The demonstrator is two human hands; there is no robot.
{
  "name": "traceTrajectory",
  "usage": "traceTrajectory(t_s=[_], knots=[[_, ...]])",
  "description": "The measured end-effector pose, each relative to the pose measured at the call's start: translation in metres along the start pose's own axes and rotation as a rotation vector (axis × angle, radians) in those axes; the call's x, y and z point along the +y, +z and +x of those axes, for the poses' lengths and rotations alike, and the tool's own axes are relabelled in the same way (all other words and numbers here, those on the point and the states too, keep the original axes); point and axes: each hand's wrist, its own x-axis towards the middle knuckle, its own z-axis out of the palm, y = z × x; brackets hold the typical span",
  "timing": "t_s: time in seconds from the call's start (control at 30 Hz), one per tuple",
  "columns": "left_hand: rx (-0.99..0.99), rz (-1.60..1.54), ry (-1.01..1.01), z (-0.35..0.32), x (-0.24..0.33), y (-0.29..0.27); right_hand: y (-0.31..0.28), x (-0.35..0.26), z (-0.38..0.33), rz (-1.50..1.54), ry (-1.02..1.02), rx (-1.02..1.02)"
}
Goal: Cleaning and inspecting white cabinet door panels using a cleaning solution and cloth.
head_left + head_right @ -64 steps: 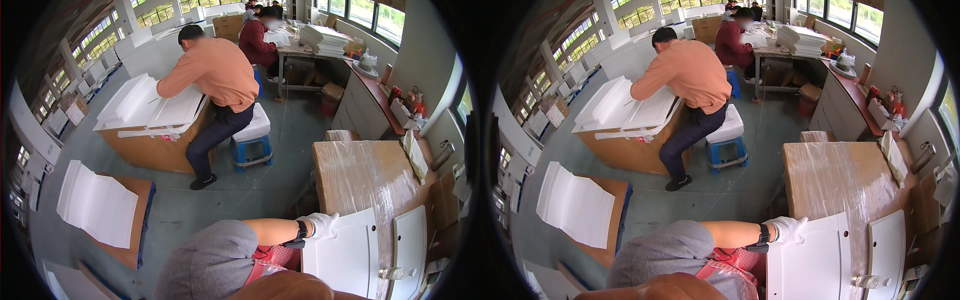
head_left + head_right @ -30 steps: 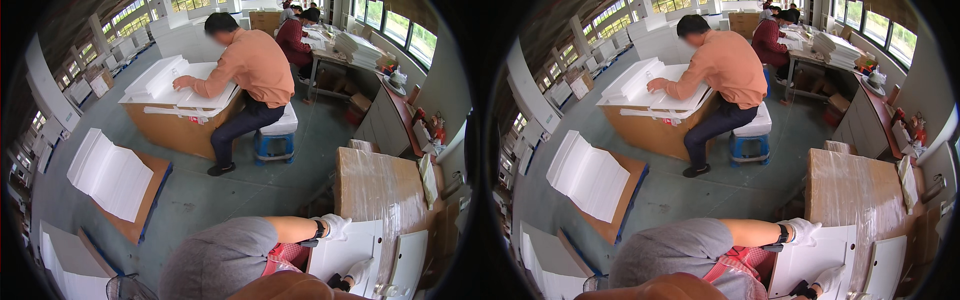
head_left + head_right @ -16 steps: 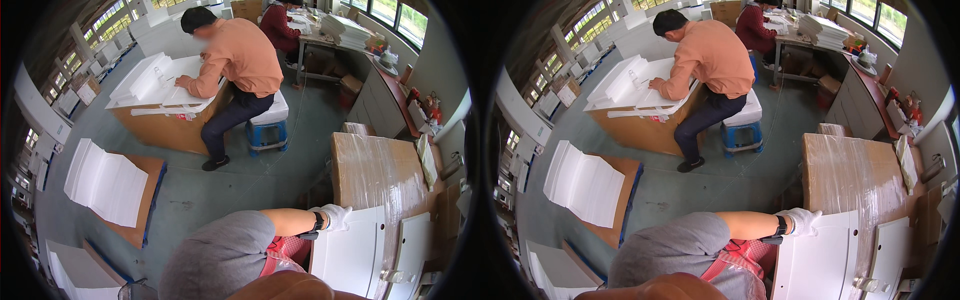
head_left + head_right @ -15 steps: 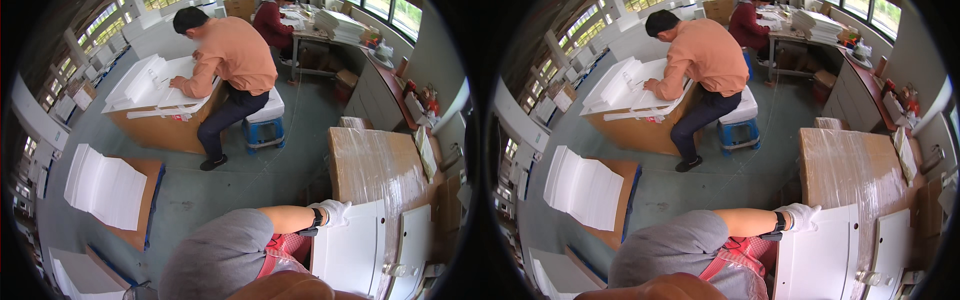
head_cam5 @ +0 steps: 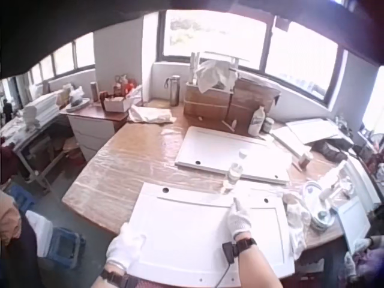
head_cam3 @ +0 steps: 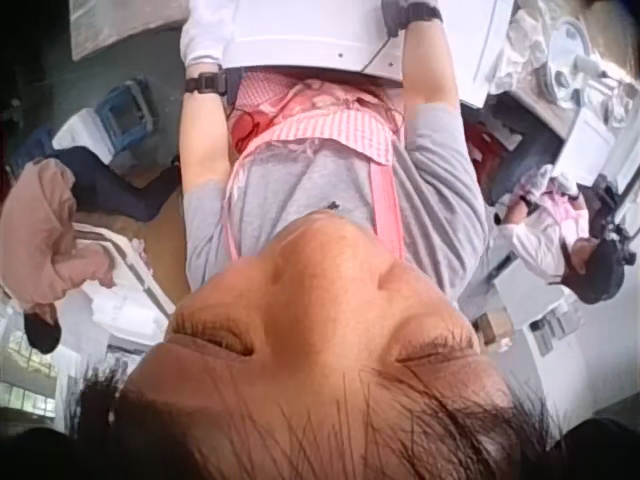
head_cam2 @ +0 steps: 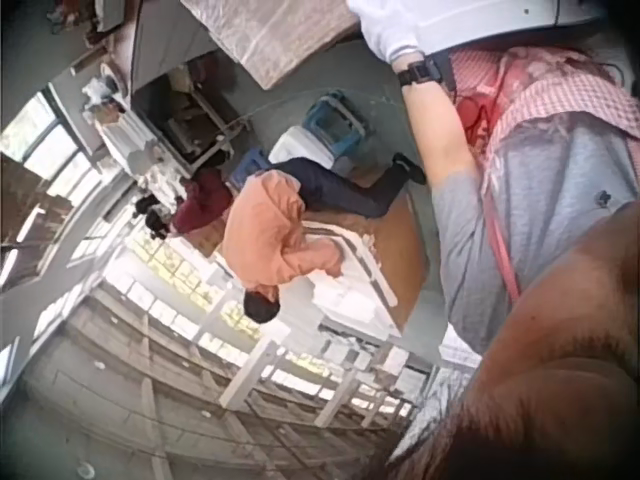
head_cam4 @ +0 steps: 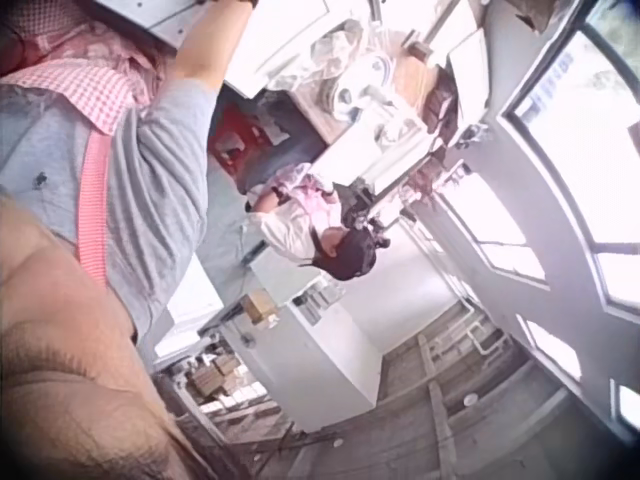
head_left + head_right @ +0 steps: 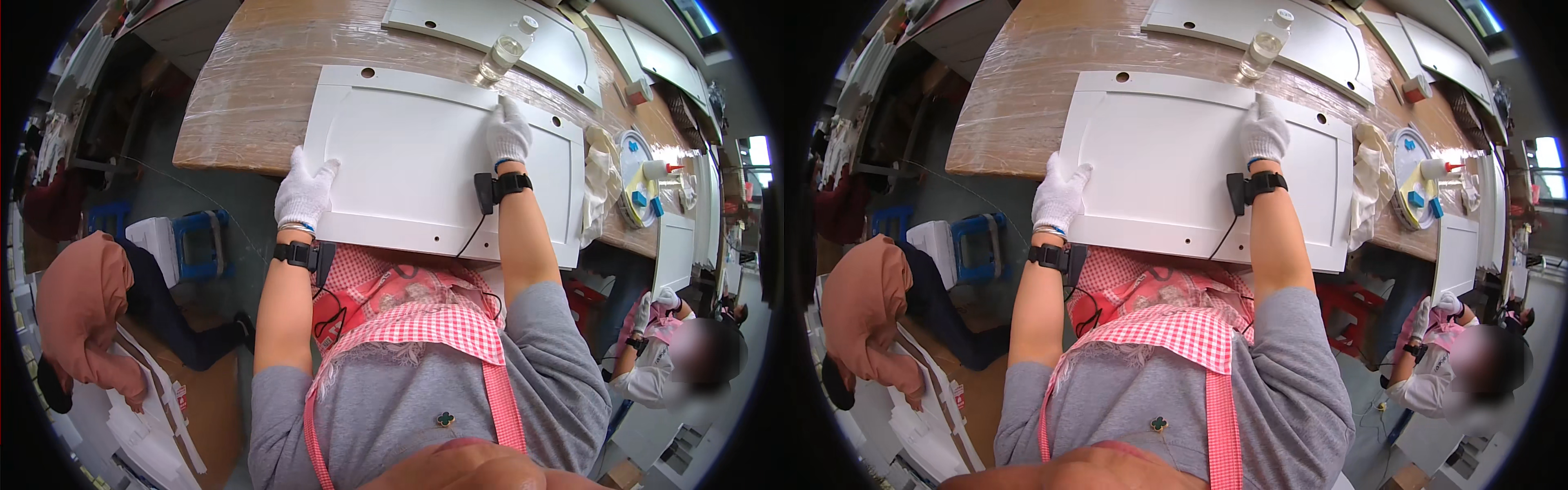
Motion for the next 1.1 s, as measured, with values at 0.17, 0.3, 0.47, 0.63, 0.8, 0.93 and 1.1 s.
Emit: traceTrajectory(t_s=[0.17, 0.3, 0.47, 0.63, 0.8, 0.93, 1.1], knots=[[0.065, 0.007, -0.047, -0.011, -0.005, -0.001, -0.034, 0.076, 0.025, -0.458, 0.138, -0.032], [0.065, 0.046, -0.062, -0.011, 0.0, -0.001, 0.015, -0.005, 0.004, -0.392, -0.135, -0.071], [0.068, 0.017, -0.004, -0.008, -0.005, -0.001, 0.09, -0.137, -0.046, -0.179, -0.397, -0.417], [0.077, 0.033, -0.007, -0.002, -0.012, 0.003, 0.082, -0.121, -0.042, 0.121, -0.318, -0.291], [0.061, 0.039, -0.009, -0.003, -0.008, 0.001, 0.063, -0.091, -0.025, -0.12, -0.313, -0.236], [0.057, 0.013, -0.007, -0.004, -0.009, 0.0, 0.07, -0.106, -0.035, -0.053, -0.403, -0.34], [0.05, 0.046, -0.011, -0.002, -0.007, 0.001, 0.066, -0.104, -0.034, -0.062, -0.313, -0.281]])
